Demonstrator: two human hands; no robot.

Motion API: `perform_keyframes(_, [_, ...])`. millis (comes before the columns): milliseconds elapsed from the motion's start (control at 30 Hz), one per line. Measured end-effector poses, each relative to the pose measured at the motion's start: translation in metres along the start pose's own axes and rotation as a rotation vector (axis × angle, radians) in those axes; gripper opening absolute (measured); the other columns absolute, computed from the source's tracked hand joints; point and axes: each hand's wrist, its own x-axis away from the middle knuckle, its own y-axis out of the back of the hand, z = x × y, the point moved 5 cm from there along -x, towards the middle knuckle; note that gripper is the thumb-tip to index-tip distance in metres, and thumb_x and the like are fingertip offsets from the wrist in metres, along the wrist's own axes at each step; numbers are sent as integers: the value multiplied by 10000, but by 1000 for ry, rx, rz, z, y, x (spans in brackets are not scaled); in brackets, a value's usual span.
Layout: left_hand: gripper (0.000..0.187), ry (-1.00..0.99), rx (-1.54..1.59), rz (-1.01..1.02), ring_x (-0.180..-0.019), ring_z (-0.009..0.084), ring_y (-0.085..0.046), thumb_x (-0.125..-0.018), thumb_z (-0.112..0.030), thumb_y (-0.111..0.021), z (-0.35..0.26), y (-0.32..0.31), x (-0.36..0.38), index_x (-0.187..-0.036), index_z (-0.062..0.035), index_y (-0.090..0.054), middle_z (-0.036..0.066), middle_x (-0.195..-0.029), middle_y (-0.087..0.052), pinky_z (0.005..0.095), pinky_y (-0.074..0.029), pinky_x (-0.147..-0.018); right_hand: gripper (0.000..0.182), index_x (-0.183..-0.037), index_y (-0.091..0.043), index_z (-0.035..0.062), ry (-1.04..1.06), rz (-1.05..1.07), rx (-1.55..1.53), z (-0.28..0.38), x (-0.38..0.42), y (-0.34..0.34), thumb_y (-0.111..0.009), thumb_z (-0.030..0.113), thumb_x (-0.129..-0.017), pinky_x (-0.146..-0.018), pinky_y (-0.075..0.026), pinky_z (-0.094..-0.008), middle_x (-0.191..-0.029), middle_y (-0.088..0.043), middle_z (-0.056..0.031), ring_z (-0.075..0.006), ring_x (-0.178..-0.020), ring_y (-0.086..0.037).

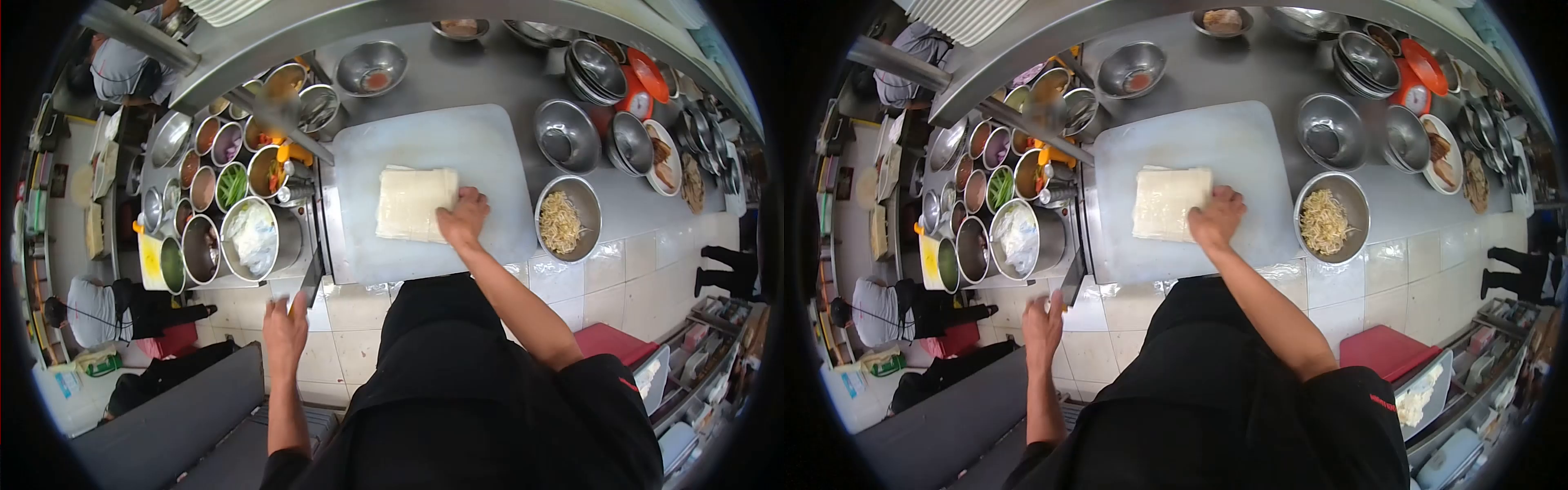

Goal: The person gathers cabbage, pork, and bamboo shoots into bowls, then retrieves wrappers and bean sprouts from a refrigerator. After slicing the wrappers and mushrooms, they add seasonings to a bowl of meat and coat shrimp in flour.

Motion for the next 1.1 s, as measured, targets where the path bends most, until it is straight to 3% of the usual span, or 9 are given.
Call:
perform_keyframes(67, [366, -243, 176, -192, -930, 425, -561, -826, -241, -625, -60, -8, -25, -985, 88, -602, 285, -987, -584, 403, -447, -847, 530, -1099, -429, -17, -54, 30, -100, 15, 5, 0, -644, 99, -629, -905, -380, -427, -1094, -485, -196, -363, -1048, -457])
perform_keyframes(133, [410, -129, 541, 114, -940, 395, -575, -806, -242, -634, -94, -60, -59, -1047, 85, -581, 276, -1051, -575, 369, -453, -827, 525, -1101, -417, -9, -98, 60, -202, 23, 7, -3, -635, 82, -632, -902, -385, -429, -1092, -487, -192, -364, -1043, -466])
perform_keyframes(233, [525, -306, 454, -37, -908, 396, -595, -781, -339, -644, -138, -123, -96, -1114, 55, -551, 299, -1048, -569, 400, -471, -805, 582, -1148, -382, -1, -166, 48, -262, 27, 3, -7, -636, 64, -629, -891, -405, -435, -1109, -482, -191, -376, -1041, -476])
perform_keyframes(367, [536, -57, 452, 60, -952, 435, -562, -746, -397, -652, -163, -118, -110, -1026, 51, -557, 299, -996, -586, 447, -450, -824, 488, -1099, -480, -15, -290, 205, -348, 25, -5, -21, -636, 105, -653, -873, -433, -439, -1137, -466, -207, -399, -1029, -481])
perform_keyframes(433, [515, 16, 341, 296, -913, 443, -564, -744, -375, -651, -161, -125, -109, -1013, 50, -541, 299, -965, -591, 457, -450, -811, 426, -1048, -520, -22, -232, 197, -124, 34, -1, -27, -629, 147, -672, -872, -435, -429, -1115, -486, -200, -398, -994, -502])
perform_keyframes(567, [406, -56, 314, 34, -890, 461, -564, -741, -181, -647, -161, -130, -96, -1013, 77, -490, 323, -964, -574, 460, -455, -793, 514, -1091, -448, -34, -93, 125, -276, 53, 15, -38, -646, 200, -678, -864, -442, -427, -1018, -543, -267, -391, -994, -529])
perform_keyframes(767, [416, 104, 1046, 309, -951, 245, -569, -777, -79, -582, -143, -154, -104, -1141, 83, -461, 167, -1022, -592, 334, -458, -813, 583, -1148, -402, -1, -365, 399, -587, 48, 9, -36, -652, 225, -671, -884, -442, -416, -1051, -576, -258, -383, -1019, -559])
perform_keyframes(933, [470, 261, 1366, 694, -1022, 273, -551, -807, -78, -500, -190, -162, -89, -1252, 45, -415, 169, -1155, -532, 355, -454, -864, 592, -1164, -496, 3, -296, 401, -660, 25, -9, -16, -669, 249, -654, -849, -472, -361, -1029, -613, -198, -344, -955, -598])
perform_keyframes(1100, [497, 13, 1470, 815, -1044, 257, -547, -794, -96, -519, -305, -154, -83, -1267, 18, -418, 166, -1169, -523, 350, -461, -864, 549, -1141, -558, 6, -325, 186, -779, 6, -40, 93, -694, 254, -671, -873, -467, -340, -1063, -622, -183, -277, -998, -598])
